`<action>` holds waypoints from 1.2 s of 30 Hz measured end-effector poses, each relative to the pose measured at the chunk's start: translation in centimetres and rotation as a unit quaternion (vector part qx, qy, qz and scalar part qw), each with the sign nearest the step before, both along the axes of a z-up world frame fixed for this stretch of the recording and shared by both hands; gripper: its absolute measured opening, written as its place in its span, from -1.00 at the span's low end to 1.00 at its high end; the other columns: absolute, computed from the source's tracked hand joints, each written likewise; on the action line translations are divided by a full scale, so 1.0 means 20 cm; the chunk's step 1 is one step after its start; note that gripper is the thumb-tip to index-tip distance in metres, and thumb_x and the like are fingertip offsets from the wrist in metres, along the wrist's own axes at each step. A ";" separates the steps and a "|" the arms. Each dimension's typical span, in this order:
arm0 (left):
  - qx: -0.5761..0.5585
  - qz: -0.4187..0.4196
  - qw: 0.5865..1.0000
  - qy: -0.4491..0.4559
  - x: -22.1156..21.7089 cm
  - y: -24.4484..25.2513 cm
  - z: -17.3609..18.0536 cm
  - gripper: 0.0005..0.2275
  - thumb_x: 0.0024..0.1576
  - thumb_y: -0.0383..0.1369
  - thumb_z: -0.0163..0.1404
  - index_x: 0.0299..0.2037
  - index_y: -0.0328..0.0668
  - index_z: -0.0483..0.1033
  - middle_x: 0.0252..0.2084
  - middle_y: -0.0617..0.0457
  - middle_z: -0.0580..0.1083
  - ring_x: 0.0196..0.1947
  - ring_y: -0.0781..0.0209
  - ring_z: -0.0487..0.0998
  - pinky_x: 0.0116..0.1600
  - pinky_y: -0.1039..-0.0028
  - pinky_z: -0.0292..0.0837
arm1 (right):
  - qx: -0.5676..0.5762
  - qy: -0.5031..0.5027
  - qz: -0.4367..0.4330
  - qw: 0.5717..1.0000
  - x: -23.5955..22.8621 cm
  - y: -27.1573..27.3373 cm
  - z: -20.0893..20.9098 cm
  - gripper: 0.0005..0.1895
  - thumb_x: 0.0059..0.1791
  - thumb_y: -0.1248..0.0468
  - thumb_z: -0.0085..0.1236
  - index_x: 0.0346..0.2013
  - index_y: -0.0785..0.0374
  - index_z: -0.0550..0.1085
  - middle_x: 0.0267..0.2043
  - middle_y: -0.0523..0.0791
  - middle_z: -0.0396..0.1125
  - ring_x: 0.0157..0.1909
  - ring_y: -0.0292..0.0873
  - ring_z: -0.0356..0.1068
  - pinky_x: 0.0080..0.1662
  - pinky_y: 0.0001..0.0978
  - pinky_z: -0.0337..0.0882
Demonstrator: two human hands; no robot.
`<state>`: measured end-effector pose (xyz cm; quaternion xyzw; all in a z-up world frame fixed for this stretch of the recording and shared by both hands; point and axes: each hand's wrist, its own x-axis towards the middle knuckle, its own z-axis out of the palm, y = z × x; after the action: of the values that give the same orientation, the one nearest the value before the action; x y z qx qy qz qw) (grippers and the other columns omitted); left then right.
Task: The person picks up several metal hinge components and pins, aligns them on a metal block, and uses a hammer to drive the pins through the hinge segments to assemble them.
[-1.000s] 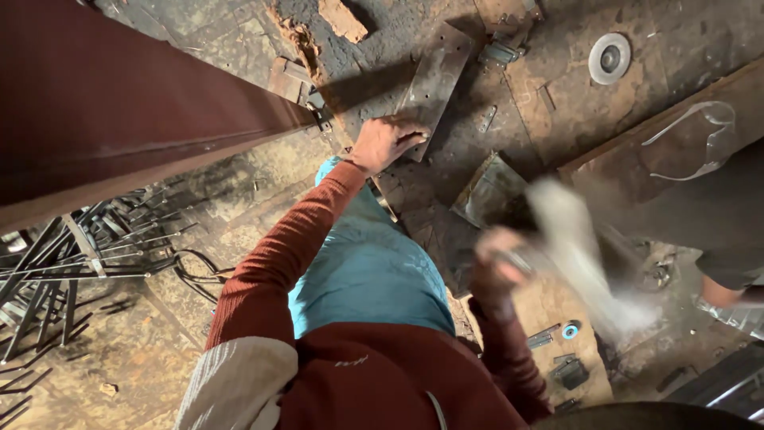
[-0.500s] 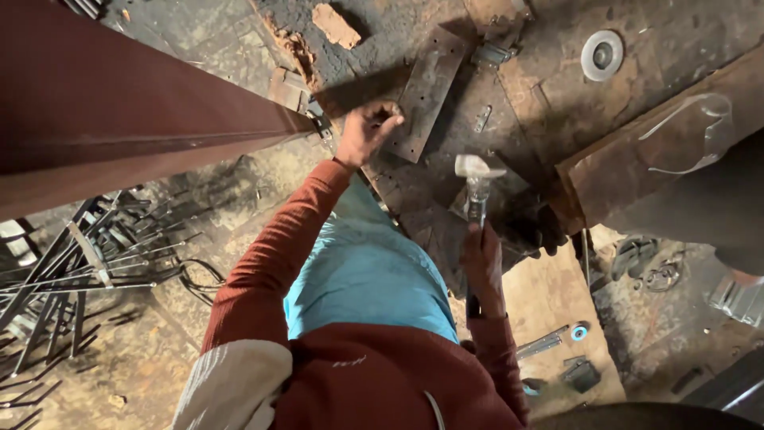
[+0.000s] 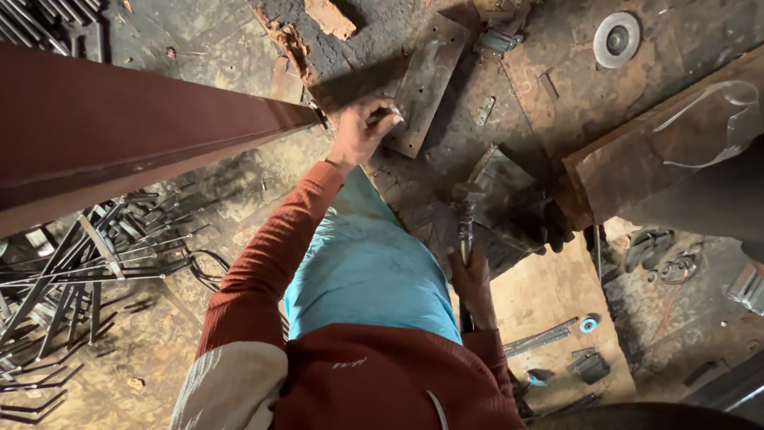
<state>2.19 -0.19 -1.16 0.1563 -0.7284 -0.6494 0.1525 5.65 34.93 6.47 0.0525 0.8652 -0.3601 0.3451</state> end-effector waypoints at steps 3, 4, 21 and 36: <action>-0.032 -0.036 0.999 -0.026 -0.03 0.01 0.08 -0.85 0.20 -0.41 0.16 -0.07 -0.27 0.59 -0.20 -0.03 0.62 -0.24 0.23 0.67 -0.10 0.48 0.53 | -0.020 -0.014 -0.010 1.000 0.00 0.00 0.03 -0.63 0.03 0.13 0.16 -0.53 0.30 0.33 -0.71 -0.18 0.17 -0.69 -0.30 0.19 -0.60 -0.35 0.21; -0.036 -0.043 0.998 -0.040 -0.05 0.01 0.10 -0.84 0.20 -0.41 0.16 -0.07 -0.26 0.59 -0.22 -0.04 0.62 -0.27 0.22 0.66 -0.13 0.47 0.52 | -0.026 -0.013 -0.008 1.000 0.00 0.00 0.04 -0.64 0.03 0.12 0.15 -0.53 0.29 0.33 -0.71 -0.17 0.17 -0.69 -0.30 0.19 -0.60 -0.36 0.23; -0.060 -0.004 0.998 -0.020 -0.06 0.02 0.03 -0.84 0.19 -0.37 0.18 -0.09 -0.23 0.59 -0.21 -0.06 0.63 -0.24 0.12 0.69 -0.13 0.39 0.54 | -0.042 0.002 -0.006 0.999 0.01 0.00 0.01 -0.65 0.02 0.08 0.18 -0.43 0.29 0.34 -0.68 -0.16 0.21 -0.67 -0.31 0.23 -0.60 -0.38 0.20; -0.067 -0.035 0.997 -0.036 -0.07 0.03 0.10 -0.87 0.18 -0.38 0.17 -0.12 -0.21 0.60 -0.26 -0.06 0.62 -0.32 0.10 0.67 -0.18 0.40 0.51 | -0.034 0.014 0.004 0.999 0.02 0.02 -0.04 -0.63 0.02 0.08 0.19 -0.44 0.31 0.35 -0.68 -0.16 0.22 -0.68 -0.31 0.23 -0.60 -0.38 0.21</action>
<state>0.75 0.45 0.87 0.1434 -0.7801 -0.5983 0.1138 5.99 35.27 5.67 0.0324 0.8575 -0.3886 0.3357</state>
